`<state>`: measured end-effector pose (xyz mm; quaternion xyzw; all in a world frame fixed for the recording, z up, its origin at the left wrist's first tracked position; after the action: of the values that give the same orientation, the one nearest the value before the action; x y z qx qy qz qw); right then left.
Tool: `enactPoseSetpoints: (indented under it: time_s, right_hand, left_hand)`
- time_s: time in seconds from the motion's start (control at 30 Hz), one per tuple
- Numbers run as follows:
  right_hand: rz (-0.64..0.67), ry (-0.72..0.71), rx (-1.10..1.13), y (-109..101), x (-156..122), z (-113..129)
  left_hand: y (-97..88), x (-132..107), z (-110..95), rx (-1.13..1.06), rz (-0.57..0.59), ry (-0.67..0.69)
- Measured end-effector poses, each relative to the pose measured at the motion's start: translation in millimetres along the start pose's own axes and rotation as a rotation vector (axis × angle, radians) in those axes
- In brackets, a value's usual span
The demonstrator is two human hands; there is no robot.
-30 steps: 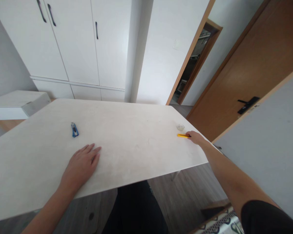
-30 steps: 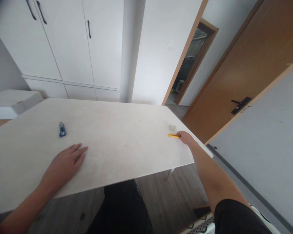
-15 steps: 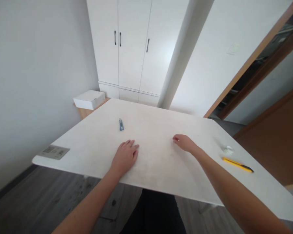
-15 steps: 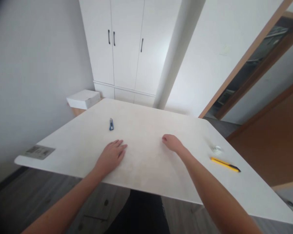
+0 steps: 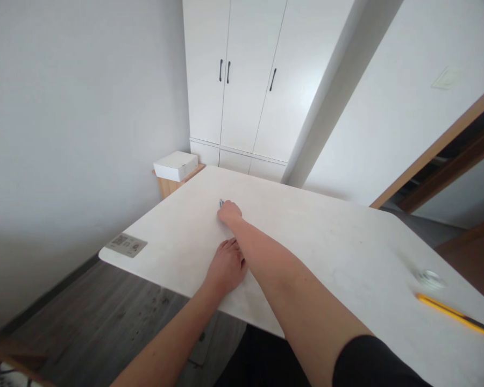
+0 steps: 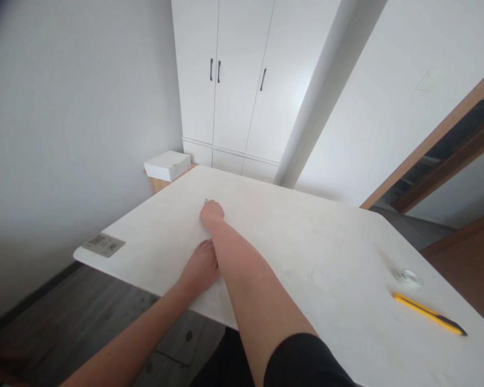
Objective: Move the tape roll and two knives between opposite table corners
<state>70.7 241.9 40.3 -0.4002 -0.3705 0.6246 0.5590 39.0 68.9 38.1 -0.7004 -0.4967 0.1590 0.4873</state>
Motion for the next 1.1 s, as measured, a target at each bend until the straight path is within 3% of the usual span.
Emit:
enactPoseSetpoints:
  time_s: [0.1, 0.17, 0.23, 0.3, 0.37, 0.47, 0.6, 0.7, 0.77, 0.87, 1.0, 1.1]
  right_hand:
    - [-0.042, 0.047, -0.05, -1, -6, -8]
    - [-0.037, 0.002, -0.104, -5, -19, -17]
    - [-0.055, -0.078, -0.162, -16, -43, -36]
    - [-0.086, -0.152, -0.201, -31, -80, -69]
    - [-0.1, -0.176, -0.207, -47, -131, -121]
    - [-0.12, -0.071, -0.19, -78, -227, -227]
    - [-0.213, 0.242, -0.287, -138, -373, -367]
    - [-0.288, 0.476, -0.377, -177, -464, -431]
    - [-0.3, 0.563, -0.39, -188, -501, -454]
    - [-0.314, 0.611, -0.38, -190, -523, -470]
    - [-0.259, 0.597, -0.367, -177, -518, -474]
    - [-0.246, 0.541, -0.395, -170, -501, -460]
  left_hand:
    - [-1.0, 0, 0, 0.006, -0.008, 0.015]
    - [0.9, -1, 0, 0.042, -0.004, 0.023]
    - [3.7, -1, 1, 0.085, -0.006, 0.027]
    - [6.5, -1, 3, 0.122, -0.013, 0.033]
    - [9.4, -1, 3, 0.15, -0.017, 0.046]
    - [12.7, -2, 3, 0.181, -0.024, 0.068]
    - [16.0, -1, 4, 0.205, -0.051, 0.089]
    - [20.4, 0, 7, 0.228, -0.064, 0.116]
    - [23.3, 0, 9, 0.249, -0.067, 0.136]
    - [26.1, 2, 12, 0.274, -0.066, 0.155]
    - [27.1, 2, 14, 0.284, -0.064, 0.167]
    - [26.7, 2, 14, 0.284, -0.064, 0.171]
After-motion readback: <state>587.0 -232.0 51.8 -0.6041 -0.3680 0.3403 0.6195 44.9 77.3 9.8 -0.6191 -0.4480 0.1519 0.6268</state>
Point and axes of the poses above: each hand's wrist, its own x-axis towards the middle knuckle, its own y-axis out of the palm, z = x × y, the point moved 9 cm from there along x, towards the middle knuckle, and after that the axes turned 11 degrees about -y, right-handed, at the moved point
